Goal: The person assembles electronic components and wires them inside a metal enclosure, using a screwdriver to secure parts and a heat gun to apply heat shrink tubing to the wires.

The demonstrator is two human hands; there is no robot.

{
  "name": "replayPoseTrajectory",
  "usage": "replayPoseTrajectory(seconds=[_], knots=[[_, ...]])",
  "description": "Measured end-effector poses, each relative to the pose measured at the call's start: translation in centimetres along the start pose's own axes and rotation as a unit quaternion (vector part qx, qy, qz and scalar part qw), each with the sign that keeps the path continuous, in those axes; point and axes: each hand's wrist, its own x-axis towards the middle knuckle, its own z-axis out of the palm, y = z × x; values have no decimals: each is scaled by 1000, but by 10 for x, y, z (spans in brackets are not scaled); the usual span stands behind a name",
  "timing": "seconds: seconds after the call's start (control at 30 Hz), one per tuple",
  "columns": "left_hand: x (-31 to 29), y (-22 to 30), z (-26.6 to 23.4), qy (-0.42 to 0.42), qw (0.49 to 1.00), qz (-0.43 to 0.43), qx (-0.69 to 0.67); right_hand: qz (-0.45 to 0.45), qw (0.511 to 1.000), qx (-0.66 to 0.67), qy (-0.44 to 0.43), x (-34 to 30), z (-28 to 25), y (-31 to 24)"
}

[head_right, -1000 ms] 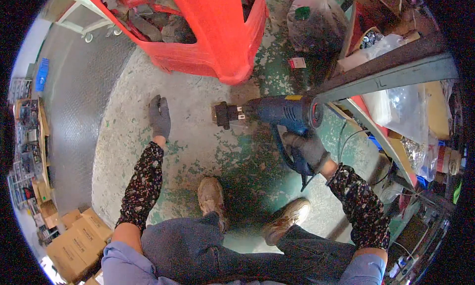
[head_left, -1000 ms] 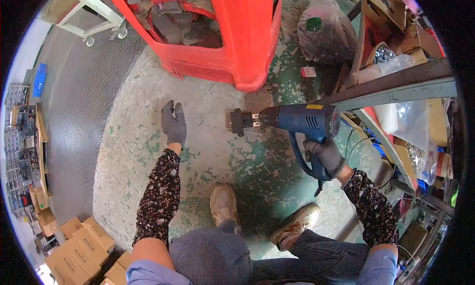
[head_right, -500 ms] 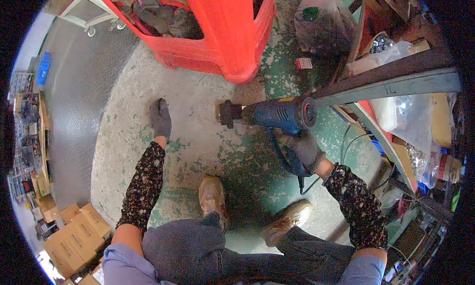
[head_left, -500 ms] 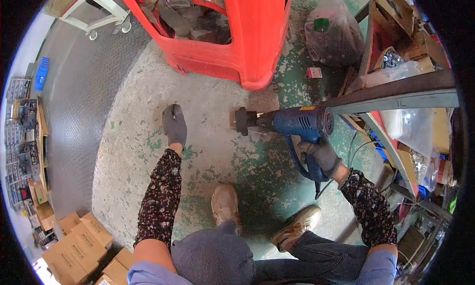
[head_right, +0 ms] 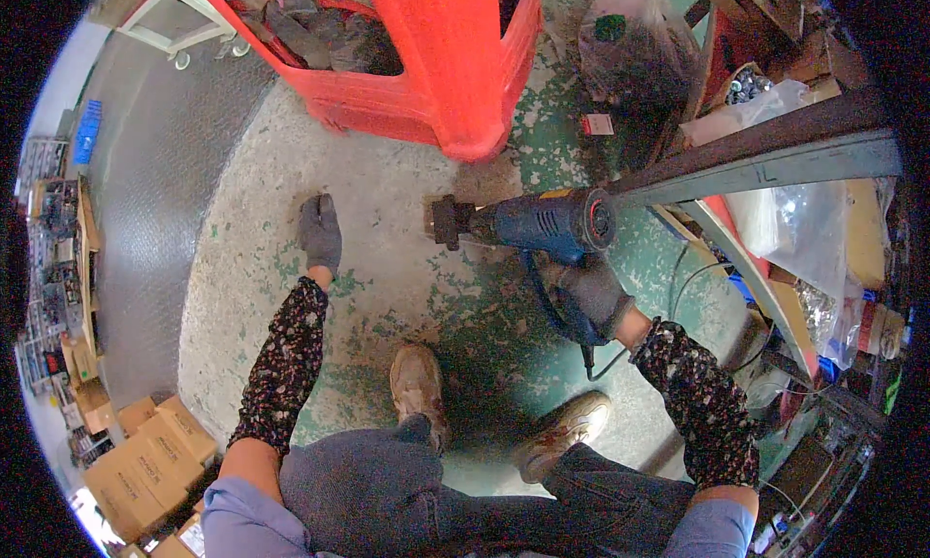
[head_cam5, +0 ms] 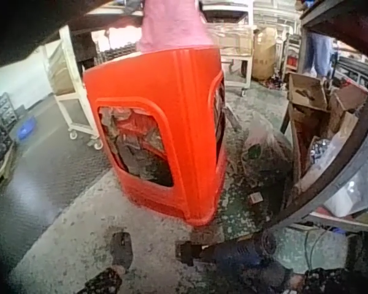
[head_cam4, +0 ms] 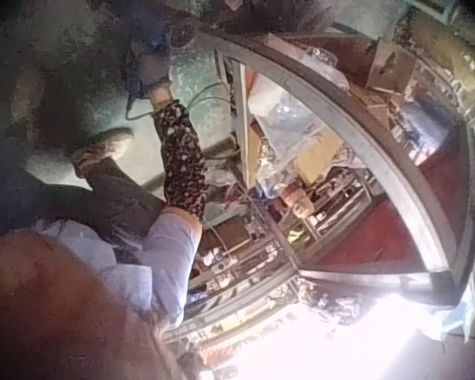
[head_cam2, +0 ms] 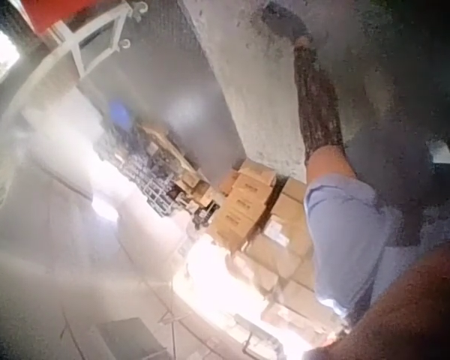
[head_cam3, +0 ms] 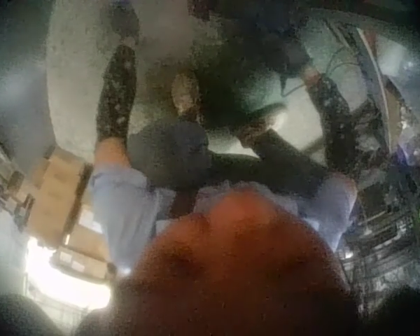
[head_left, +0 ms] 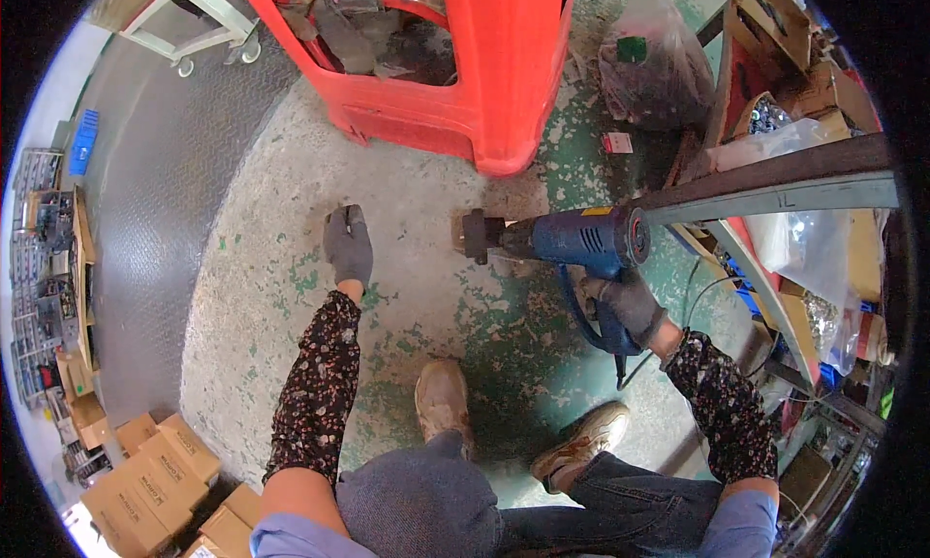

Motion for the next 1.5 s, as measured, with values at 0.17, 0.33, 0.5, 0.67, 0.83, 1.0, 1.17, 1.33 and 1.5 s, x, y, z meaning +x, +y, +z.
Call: replayPoseTrajectory(seconds=[0.17, 0.33, 0.5, 0.67, 0.83, 1.0, 1.17, 1.33, 1.5], knots=[[-1, -2, 4, 22, 999, 9, 33, 56, 998, -22, -22, 4, -6, 6], [-4, -1, 2, 32, 999, 3, 30, 39, 999, -23, -3, 6, 0, 9], [-2, -7, 6, 31, 999, 2, 33, 36, 999, -38, -9, 13, -6, 23], [-2, -7, 3, 28, 999, 14, 22, 37, 999, -15, -4, 9, 6, 2], [-4, 5, 2, 17, 1000, -6, 5, 23, 998, -53, -20, 13, 0, 9], [-6, 5, -1, 20, 999, 20, 35, 19, 998, -43, -30, 10, 2, 6], [-8, -8, 6, 15, 1000, 8, -22, 33, 990, -130, -28, 16, 4, 5], [-11, 11, 6, -27, 999, 25, 19, -6, 998, -68, -14, 18, 3, 8], [-11, 13, 3, -15, 1000, 16, -1, -7, 995, -98, 22, 26, 4, -1]])
